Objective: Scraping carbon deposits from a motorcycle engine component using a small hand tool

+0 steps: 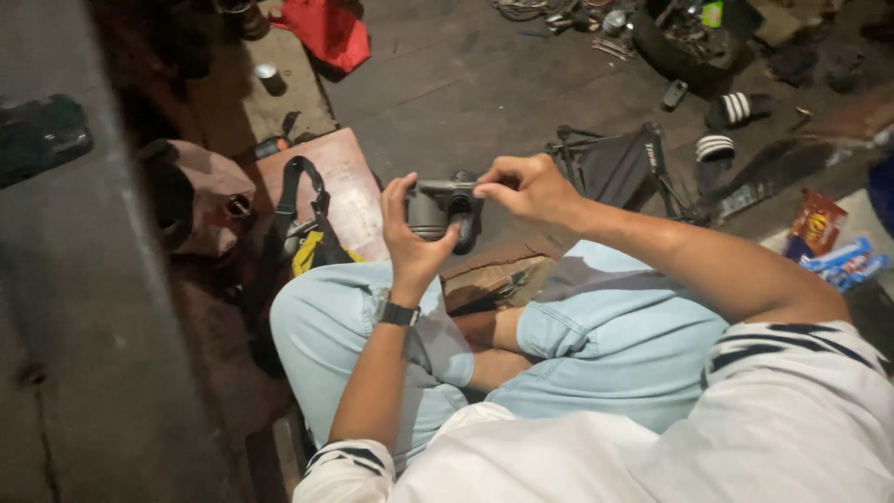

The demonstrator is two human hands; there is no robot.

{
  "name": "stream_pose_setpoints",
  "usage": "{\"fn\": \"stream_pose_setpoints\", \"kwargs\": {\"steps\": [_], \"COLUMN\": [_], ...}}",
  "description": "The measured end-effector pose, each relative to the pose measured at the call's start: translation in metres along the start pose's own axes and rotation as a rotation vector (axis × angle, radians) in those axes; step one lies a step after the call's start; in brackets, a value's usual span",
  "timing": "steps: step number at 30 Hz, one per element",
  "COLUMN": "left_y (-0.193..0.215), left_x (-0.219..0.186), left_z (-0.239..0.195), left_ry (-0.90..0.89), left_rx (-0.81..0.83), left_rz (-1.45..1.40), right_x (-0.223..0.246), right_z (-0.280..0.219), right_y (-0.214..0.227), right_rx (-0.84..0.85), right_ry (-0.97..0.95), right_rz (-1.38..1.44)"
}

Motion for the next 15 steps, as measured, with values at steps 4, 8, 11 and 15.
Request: {"fn": "stream_pose_setpoints", "kwargs": {"steps": [4, 8, 11, 15], "left_y": [-0.002, 0.005, 0.006, 0.006], "left_x": [-0.003, -0.011, -0.014, -0.021], "left_z": [0.0, -0.006, -0.006, -0.007], "left_ry": [-0.014, -0.137, -0.211, -0.247], "left_rx": [-0.049, -0.216, -0.339, -0.382], "left_rz": [-0.008, 0.091, 0.144, 0.195], "right_x": [0.011, 0.023, 0.053, 0.064], "right_z": [-0.006, -0.001, 0.002, 0.001], "right_y": [-0.007, -0.005, 0.0, -0.002], "right_rx": [0.067, 0.04, 0.07, 0.106], "right_ry": [0.06, 0.11, 0.106, 0.041], "right_rz": [-0.003, -0.007, -0.036, -0.071]}}
Point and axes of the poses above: each hand's wrist, its own z-axis towards the middle knuckle, its own y-axis out of the back of the hand, x = y × z, the point moved 5 cm from there along z, towards the middle knuckle, and after that the axes turned 12 degrees about x, right-handed, at the moved point
